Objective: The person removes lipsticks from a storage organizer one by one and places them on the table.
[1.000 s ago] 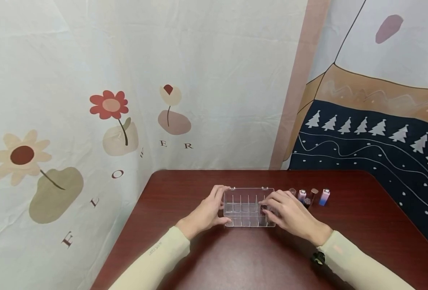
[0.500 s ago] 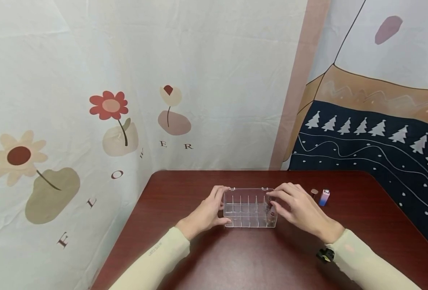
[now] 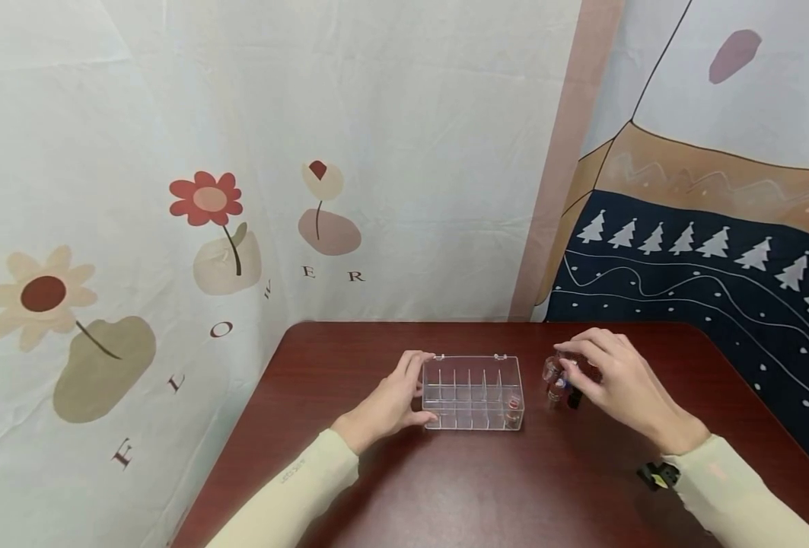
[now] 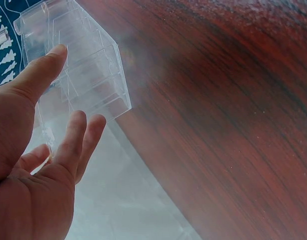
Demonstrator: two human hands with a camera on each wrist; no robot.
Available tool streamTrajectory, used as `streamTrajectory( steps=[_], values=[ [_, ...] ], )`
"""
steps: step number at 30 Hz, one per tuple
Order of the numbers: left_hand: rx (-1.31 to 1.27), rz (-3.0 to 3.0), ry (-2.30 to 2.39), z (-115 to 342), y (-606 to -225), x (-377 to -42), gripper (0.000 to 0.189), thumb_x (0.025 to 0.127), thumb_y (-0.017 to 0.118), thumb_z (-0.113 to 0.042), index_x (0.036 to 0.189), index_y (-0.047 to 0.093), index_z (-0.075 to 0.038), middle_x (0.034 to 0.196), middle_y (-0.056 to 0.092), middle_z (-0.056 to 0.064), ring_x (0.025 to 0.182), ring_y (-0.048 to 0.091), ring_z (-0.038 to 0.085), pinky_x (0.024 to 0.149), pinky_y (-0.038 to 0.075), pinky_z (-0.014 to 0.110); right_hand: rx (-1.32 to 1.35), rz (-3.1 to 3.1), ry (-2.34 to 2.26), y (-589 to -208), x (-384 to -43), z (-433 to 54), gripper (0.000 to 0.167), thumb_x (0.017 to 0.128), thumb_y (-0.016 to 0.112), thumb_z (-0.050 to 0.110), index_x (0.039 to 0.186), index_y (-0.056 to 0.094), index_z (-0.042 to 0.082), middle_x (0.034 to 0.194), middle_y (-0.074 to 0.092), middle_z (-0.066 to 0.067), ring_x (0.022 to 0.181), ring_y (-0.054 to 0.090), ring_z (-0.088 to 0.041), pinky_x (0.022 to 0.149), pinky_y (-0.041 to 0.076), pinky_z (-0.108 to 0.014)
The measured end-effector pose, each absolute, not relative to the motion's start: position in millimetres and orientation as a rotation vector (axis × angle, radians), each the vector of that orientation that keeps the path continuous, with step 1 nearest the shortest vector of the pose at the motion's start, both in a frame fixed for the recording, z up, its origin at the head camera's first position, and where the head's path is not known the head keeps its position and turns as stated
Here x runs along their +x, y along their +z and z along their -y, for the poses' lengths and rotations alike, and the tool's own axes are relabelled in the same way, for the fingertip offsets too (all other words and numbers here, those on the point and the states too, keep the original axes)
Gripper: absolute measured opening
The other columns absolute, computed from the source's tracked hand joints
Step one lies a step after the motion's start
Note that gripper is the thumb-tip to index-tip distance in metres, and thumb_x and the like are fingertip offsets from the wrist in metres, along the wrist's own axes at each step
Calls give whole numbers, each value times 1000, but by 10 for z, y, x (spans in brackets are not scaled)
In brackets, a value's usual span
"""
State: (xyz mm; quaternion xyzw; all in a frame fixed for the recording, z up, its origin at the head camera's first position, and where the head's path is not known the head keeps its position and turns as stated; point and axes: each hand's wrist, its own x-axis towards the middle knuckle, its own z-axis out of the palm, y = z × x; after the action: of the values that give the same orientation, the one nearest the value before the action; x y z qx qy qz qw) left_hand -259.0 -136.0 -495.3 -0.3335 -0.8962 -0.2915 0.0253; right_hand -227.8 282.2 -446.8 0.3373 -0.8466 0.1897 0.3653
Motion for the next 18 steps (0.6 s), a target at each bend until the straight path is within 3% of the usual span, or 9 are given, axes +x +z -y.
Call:
streamTrajectory(
  steps=[2,5,8,11,14,16,18],
  values=[
    [-1030,2771,-905,1361,-4953,-2587,105,90,103,-12,170,37,1,164,46,25,114,85,36,100,75,42,843,2175,483,-4450,-2271,-2913,33,90,90,10,122,86,8,117,80,-8,99,68,-20,91,49,-37],
    [-1031,2767,-903,1365,-4956,-2586,105,90,104,-12,170,37,1,164,46,26,113,85,35,100,75,41,805,2166,478,-4437,-2267,-3042,24,104,85,23,120,86,6,114,80,-10,97,68,-22,88,47,-37],
    [-1027,2769,-902,1366,-4952,-2587,106,90,104,-13,170,37,1,164,46,26,114,85,34,100,75,41,759,2170,458,-4458,-2267,-3166,46,118,69,49,117,86,6,113,81,-11,97,70,-24,87,47,-35],
    [-1023,2773,-894,1366,-4949,-2589,105,89,104,-13,170,37,1,164,47,25,113,85,33,100,75,41,724,2180,435,-4506,-2275,-3280,68,120,51,64,116,86,6,113,81,-11,99,72,-27,86,47,-34],
    [-1024,2772,-888,1365,-4950,-2590,105,89,104,-13,169,37,1,164,47,24,113,85,33,99,75,42,696,2204,419,-4555,-2274,-3371,41,116,74,47,116,86,7,114,82,-11,99,73,-29,88,48,-35],
    [-1025,2771,-895,1365,-4955,-2590,105,90,104,-13,169,37,1,164,47,24,114,85,34,100,75,43,672,2230,411,-4592,-2273,-3416,22,103,90,26,115,86,8,113,82,-11,99,74,-30,88,49,-36],
    [-1029,2770,-904,1365,-4964,-2588,104,90,103,-12,170,37,1,164,47,25,114,85,35,100,75,43,647,2260,405,-4638,-2269,-3450,30,86,98,8,114,86,9,112,82,-10,99,74,-31,87,49,-39]
  ],
)
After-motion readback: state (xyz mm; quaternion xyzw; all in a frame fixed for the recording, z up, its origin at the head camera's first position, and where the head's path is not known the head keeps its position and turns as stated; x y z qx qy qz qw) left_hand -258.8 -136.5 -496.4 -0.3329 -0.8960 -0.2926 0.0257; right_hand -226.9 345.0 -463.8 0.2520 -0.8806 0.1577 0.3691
